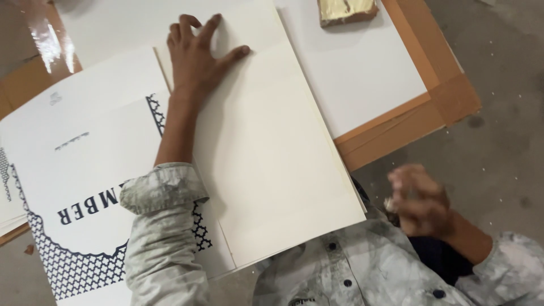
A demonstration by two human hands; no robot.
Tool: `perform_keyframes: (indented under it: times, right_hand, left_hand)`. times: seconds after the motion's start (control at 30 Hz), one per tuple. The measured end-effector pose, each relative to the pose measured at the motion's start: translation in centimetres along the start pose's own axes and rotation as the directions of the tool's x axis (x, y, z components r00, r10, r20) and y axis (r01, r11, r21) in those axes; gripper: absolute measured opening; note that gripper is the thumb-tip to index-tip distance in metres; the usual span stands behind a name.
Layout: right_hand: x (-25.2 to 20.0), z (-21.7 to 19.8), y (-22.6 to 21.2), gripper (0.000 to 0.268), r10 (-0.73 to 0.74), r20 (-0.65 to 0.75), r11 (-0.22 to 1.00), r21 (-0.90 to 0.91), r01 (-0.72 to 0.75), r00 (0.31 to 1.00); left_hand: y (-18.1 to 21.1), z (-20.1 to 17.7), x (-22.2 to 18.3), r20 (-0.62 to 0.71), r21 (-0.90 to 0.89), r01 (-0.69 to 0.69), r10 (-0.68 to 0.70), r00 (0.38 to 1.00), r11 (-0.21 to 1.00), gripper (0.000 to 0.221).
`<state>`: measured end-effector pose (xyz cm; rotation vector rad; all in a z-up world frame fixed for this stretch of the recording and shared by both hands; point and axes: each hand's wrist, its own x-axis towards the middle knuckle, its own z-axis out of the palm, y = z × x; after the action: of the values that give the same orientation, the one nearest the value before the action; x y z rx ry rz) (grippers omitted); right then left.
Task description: Manually applying white adhesive/glue to the edges of printed paper sheets to prepare them for assembly.
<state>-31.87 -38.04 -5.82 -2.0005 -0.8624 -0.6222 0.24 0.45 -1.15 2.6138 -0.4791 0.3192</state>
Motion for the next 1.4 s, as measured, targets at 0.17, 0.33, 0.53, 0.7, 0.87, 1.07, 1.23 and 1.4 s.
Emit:
perform_keyframes:
  times: [0.17,0.33,0.53,0.7,0.87,1.07,1.23,1.4]
  right_hand:
    - [15.8,2.1,2.7,0.04,0.335,0.254,0.938,-0.177,-0.297,0.907]
    - [24.2,7.5,11.9,0.056,0.267,0.338,0.95,-0.248,-0.189,0.902]
    - [27.7,11.4,18.5,0.067,0.278,0.312,0.942,-0.272,-0.195,0.908]
    - [27.0,11.4,19.8,0.059,0.279,0.309,0.942,-0.272,-0.196,0.909]
    - [24.8,8.2,15.8,0.068,0.289,0.38,0.949,-0.234,-0.211,0.879]
    - [18.3,4.6,9.3,0.076,0.252,0.535,0.95,-0.297,-0.1,0.806]
    - [12.7,1.9,4.1,0.062,0.164,0.574,0.972,-0.231,-0.034,0.802]
    - [8.5,0.3,-0.7,0.075,0.212,0.635,0.968,-0.24,-0.072,0.743]
  left_hand:
    - [0.5,-0.4,0.1,0.042,0.008,0.062,-0.063,0.997,0.998,0.086]
    - [0.2,-0.2,0.3,0.021,0.028,0.053,-0.054,0.998,0.998,0.088]
    - [-0.1,0.4,0.4,0.022,0.054,0.048,-0.05,0.999,0.997,0.087]
    - [-0.2,0.3,0.4,0.017,0.033,0.036,-0.036,0.999,0.999,0.087]
    - [0.1,0.1,0.4,0.01,0.032,0.03,-0.03,0.999,0.999,0.086]
    - [-0.2,0.4,0.4,0.011,0.019,0.025,-0.025,1.0,1.0,0.086]
    - [-0.3,0.5,0.3,-0.001,0.015,0.003,-0.003,1.0,1.0,0.085]
    - [-0.1,0.2,0.2,0.016,0.011,0.023,-0.023,1.0,1.0,0.086]
